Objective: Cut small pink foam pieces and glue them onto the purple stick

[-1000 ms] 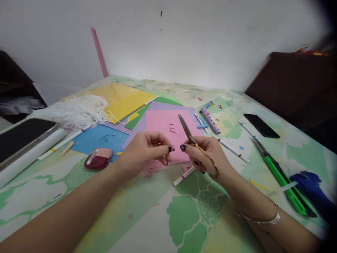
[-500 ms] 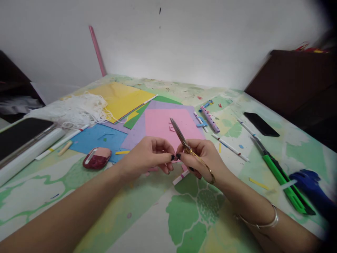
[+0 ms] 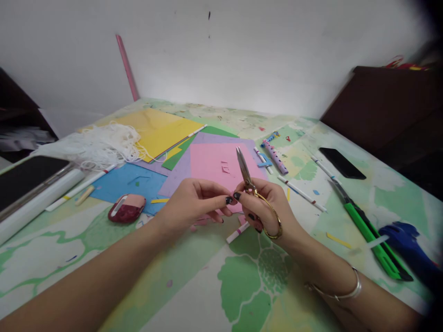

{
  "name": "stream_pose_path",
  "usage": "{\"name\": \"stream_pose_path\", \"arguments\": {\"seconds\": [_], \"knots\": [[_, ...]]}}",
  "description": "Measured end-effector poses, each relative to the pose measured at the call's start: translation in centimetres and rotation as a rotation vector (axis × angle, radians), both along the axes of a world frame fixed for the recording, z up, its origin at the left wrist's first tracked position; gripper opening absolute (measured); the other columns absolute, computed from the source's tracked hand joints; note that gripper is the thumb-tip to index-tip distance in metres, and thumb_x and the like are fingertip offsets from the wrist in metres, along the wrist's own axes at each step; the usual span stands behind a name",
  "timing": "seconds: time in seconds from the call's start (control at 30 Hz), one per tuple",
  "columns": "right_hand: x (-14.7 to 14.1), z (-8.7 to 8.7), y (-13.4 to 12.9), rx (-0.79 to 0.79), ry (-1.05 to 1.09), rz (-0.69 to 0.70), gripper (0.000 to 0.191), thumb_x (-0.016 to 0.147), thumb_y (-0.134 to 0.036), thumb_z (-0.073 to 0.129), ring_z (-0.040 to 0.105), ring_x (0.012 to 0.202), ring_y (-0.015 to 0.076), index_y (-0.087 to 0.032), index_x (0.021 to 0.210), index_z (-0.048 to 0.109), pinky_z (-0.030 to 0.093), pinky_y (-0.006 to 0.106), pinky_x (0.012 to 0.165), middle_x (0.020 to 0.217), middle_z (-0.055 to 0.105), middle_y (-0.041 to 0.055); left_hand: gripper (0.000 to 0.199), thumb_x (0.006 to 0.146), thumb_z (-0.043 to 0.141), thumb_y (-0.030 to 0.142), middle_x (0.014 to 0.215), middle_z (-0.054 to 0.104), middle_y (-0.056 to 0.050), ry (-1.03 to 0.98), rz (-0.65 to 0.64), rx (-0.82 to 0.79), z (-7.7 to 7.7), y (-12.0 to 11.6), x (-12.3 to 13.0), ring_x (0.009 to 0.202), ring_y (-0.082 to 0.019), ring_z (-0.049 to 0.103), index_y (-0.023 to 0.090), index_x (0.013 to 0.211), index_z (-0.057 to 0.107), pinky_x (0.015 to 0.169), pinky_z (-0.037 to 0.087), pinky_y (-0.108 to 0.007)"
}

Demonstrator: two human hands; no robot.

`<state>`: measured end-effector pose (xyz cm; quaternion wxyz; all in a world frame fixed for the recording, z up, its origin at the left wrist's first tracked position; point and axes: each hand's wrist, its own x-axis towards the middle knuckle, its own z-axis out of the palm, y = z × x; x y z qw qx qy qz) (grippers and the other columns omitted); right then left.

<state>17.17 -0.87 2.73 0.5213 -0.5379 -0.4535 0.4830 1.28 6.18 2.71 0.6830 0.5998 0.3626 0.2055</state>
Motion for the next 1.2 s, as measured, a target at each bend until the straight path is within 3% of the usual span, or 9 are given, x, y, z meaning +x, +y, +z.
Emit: {"name": "stream_pose_path", "arguments": {"seconds": [0.13,0.27,0.5,0.77,1.2], "knots": [[-0.1,-0.4,-0.1,0.008,-0.032,-0.011,0.013,0.075,-0.030,0.062,0.034,0.028,0.0044,-0.019,0.075,0.056,0.028,0.016,0.028,0.040,0.042,-0.0097,0.020,0.073,0.070,0.034,0.067,0.070,-0.005,0.008,0.022,0.003,-0.3,0.0,0.1,0.053,-0.012,0.062,0.016,0.083,0.071,0.039,0.034,-0.016],[-0.3,-0.4,-0.2,0.007,-0.047,-0.020,0.011,0.076,-0.029,0.060,0.034,0.028,0.0047,-0.019,0.075,0.055,0.028,0.015,0.028,0.040,0.041,-0.0101,0.017,0.074,0.070,0.032,0.065,0.069,-0.003,-0.022,0.034,0.018,-0.3,-0.2,0.3,0.053,-0.011,0.062,0.016,0.079,0.068,0.045,0.041,-0.017],[-0.3,0.2,-0.2,-0.008,-0.103,0.004,0.011,0.075,-0.028,0.062,0.033,0.030,0.0050,-0.019,0.074,0.055,0.026,0.016,0.029,0.040,0.042,-0.0096,0.014,0.075,0.067,0.029,0.062,0.066,-0.002,-0.070,0.019,0.035,0.3,-0.2,0.3,0.052,-0.011,0.062,0.015,0.075,0.064,0.045,0.043,-0.018],[1.0,1.5,-0.3,0.085,-0.466,0.117,0.026,0.073,-0.030,0.066,0.028,0.050,0.0064,-0.017,0.060,0.048,0.021,0.021,0.044,0.054,0.032,-0.0062,0.003,0.073,0.061,0.015,0.077,0.069,-0.002,-0.183,0.059,0.162,1.3,0.8,-0.7,0.064,-0.013,0.066,0.015,0.073,0.064,0.052,0.051,-0.020],[1.4,1.1,-0.2,0.306,-0.861,0.059,0.034,0.074,-0.034,0.068,0.029,0.046,0.0062,-0.017,0.053,0.047,0.023,0.022,0.045,0.047,0.038,-0.0061,0.002,0.074,0.064,0.017,0.071,0.068,0.000,-0.179,0.085,0.236,1.5,1.0,-1.0,0.060,-0.013,0.066,0.016,0.075,0.065,0.054,0.053,-0.021]]}}
